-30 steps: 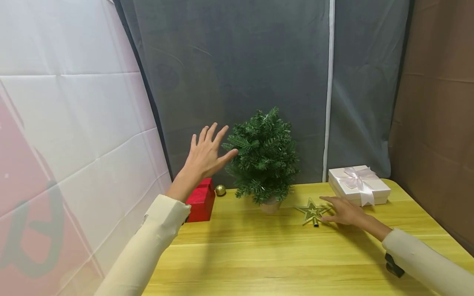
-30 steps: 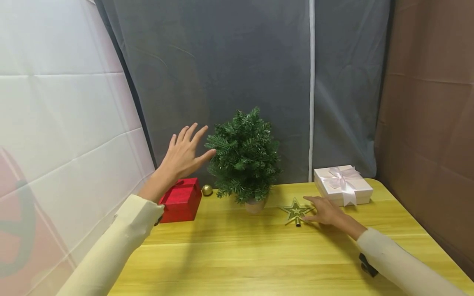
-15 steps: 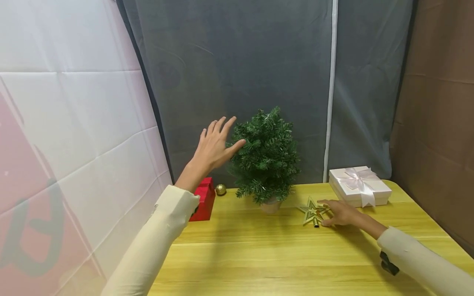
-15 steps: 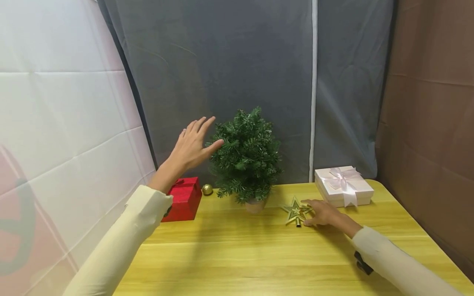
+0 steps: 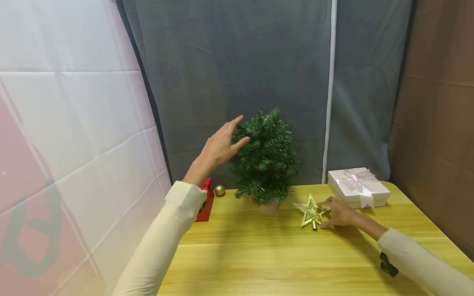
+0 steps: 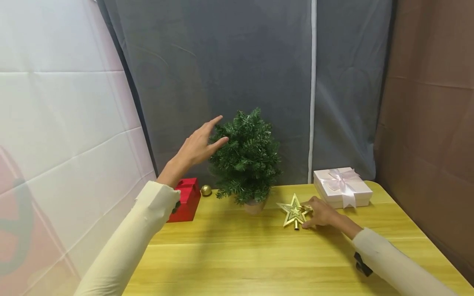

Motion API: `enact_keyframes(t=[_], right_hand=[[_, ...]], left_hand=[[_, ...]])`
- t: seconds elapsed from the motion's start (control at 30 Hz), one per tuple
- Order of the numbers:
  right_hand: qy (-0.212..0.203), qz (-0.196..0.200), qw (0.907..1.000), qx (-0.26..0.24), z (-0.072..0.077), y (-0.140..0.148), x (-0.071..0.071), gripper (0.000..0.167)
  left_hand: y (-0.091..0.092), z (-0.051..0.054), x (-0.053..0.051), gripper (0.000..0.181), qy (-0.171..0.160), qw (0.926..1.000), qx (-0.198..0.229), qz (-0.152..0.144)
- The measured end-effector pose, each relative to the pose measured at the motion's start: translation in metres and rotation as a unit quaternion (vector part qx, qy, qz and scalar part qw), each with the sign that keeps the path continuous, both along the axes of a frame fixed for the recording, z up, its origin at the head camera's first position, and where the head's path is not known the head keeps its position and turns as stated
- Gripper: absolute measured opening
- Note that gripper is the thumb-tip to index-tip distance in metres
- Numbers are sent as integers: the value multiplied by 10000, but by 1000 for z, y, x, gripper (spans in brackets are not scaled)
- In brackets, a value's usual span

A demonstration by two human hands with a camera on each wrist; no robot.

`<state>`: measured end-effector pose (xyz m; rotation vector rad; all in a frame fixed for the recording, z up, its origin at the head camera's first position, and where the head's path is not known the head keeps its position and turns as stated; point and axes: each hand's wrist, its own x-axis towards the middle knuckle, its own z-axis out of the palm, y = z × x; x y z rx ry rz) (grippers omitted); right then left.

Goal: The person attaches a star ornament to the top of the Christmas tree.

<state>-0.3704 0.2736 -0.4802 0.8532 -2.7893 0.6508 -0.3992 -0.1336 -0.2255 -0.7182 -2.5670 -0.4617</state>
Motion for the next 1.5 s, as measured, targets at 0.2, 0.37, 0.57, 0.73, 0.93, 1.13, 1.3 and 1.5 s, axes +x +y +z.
enact_keyframes(t=[0.2,0.37,0.57,0.73,0.93,1.13,1.3,1.5], right_hand=[[213,42,9993,-302,-2,0,1,77],[354,-8,9977,-572,-3,2,1,65],[712,310,9943,-735,-6,7,-2,43],[134,237,9952,-937,-2,7,-2,27],[-292,321,9935,-1053,5,6,1,23],[-665,44,9888,-1333,5,3,3,27],[-818,-178,9845,-1542,3,0,4,30],[-805,-164,9821,-1695,2,4,5,29]], left_hand=[[-1,-2,-6,73,-108,9991,325,-254],[-2,-5,-13,66,-108,9969,556,-537],[-1,-12,-22,54,-186,9895,987,-1036],[-1,-18,-22,45,-163,9850,1317,-1107],[0,-22,-22,42,-121,9798,1608,-1186],[2,-23,-23,41,-69,9778,1697,-1224],[2,-25,-23,41,-76,9769,1769,-1197],[1,-28,-23,42,-115,9752,1872,-1172]])
